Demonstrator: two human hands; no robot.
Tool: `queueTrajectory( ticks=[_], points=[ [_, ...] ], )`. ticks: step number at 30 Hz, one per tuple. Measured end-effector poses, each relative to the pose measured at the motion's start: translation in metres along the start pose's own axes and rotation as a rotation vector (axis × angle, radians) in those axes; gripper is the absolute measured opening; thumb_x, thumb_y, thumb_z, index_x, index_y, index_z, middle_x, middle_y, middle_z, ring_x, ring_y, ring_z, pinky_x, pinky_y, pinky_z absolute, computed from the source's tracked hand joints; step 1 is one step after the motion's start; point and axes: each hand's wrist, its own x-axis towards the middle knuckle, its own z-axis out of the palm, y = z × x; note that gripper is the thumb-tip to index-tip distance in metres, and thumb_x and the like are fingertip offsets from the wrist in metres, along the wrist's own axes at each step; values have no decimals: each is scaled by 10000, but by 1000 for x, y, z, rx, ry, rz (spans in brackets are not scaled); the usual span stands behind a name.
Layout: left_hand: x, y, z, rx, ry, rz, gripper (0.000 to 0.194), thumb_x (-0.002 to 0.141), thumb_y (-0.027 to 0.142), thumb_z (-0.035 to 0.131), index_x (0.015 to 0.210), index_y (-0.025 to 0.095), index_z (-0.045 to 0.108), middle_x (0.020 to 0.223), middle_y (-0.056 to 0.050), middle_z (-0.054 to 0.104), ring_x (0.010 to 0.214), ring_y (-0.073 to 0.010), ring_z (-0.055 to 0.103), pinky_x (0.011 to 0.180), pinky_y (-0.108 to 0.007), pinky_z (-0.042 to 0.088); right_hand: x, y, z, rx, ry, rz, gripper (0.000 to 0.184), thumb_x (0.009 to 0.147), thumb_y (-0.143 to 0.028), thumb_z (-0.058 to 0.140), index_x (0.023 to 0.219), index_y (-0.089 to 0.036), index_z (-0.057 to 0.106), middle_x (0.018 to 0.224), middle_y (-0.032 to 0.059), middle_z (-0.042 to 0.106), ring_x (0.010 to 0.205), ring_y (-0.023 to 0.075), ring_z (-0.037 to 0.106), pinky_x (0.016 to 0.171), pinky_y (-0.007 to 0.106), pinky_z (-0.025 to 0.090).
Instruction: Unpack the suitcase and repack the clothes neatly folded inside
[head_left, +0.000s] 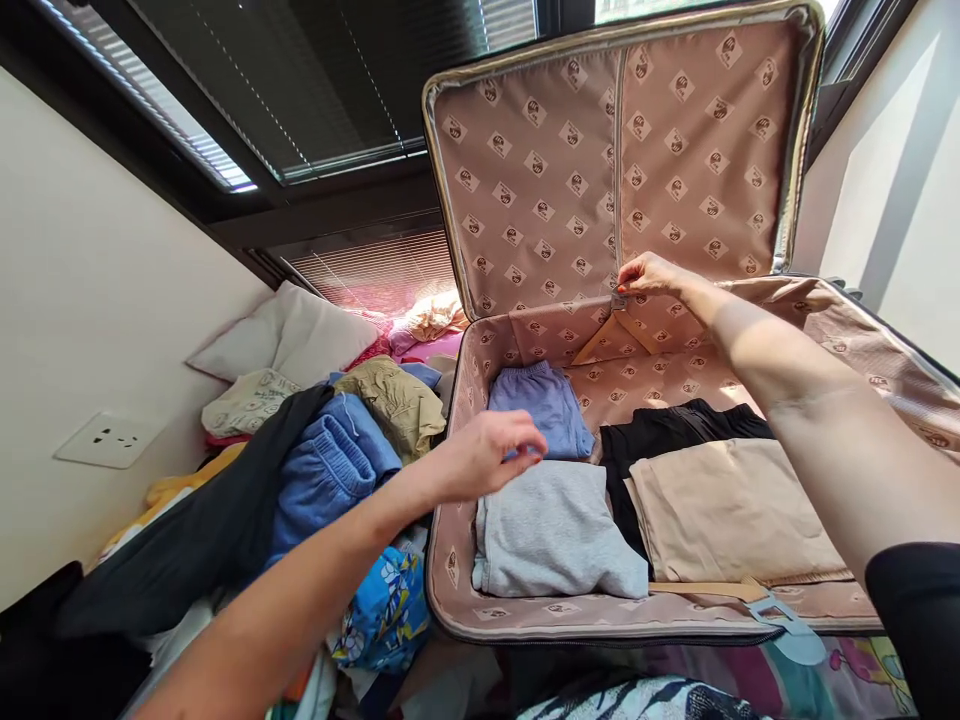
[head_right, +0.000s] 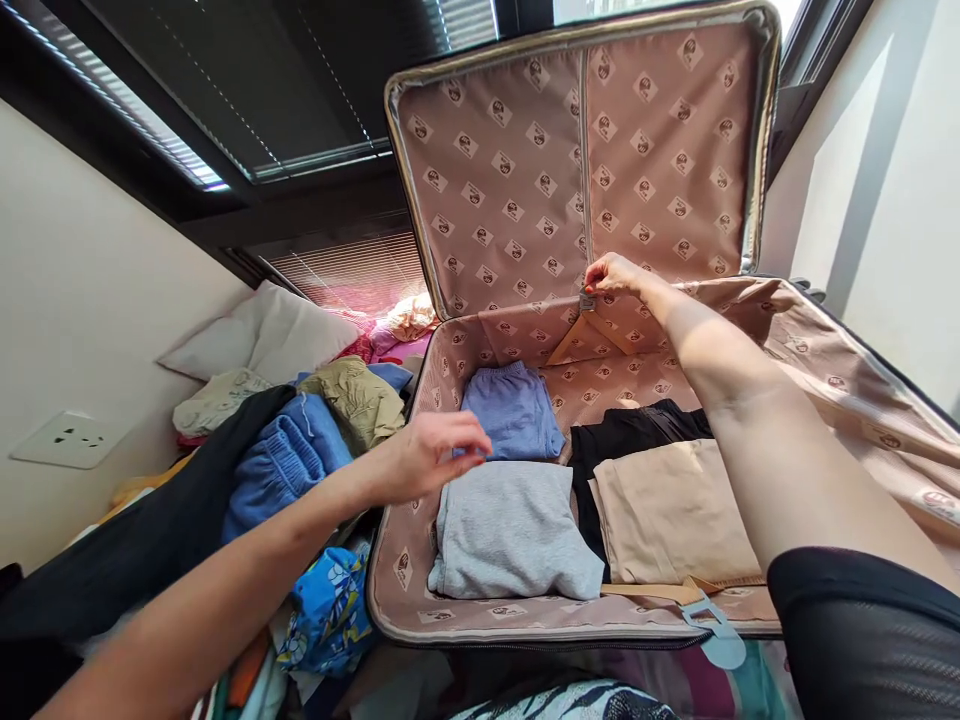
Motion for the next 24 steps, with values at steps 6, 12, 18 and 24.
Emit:
queueTrajectory(
  ticks=[6,12,18,24],
  points=[
    [139,-60,10,-94,164,-264,146,940,96,674,949,81,819,800,-52,772,740,-138,688,771,-244,517,1,0,0,-16,11,-50,270,751,-269,912,704,-161,669,620,-3,600,627,122,583,625,229,480],
    [269,-93,37,112,378,-492,215,989,133,685,1162,130,812,1126,-121,802,1092,-230,732,1025,-327,519,6,13,-1,-31,-77,-94,166,774,-245,812,739,-164,671,580,-32,553,576,111,498,582,240,400],
    [302,-105,72,186,322,-490,208,1007,147,645,1115,233,801,1314,-83,764,1251,-274,675,1127,-413,481,13,31,-5,40,-179,-137,213,808,-288,807,736,-153,658,602,-39,566,623,83,452,636,230,385],
    [293,-109,71,212,318,-455,519,963,88,646,1450,266,610,1423,-94,703,1309,-304,639,1136,-435,461,3,24,-10,59,-145,-127,204,746,-328,874,778,-169,750,613,-32,592,661,139,541,659,261,456]
  ],
)
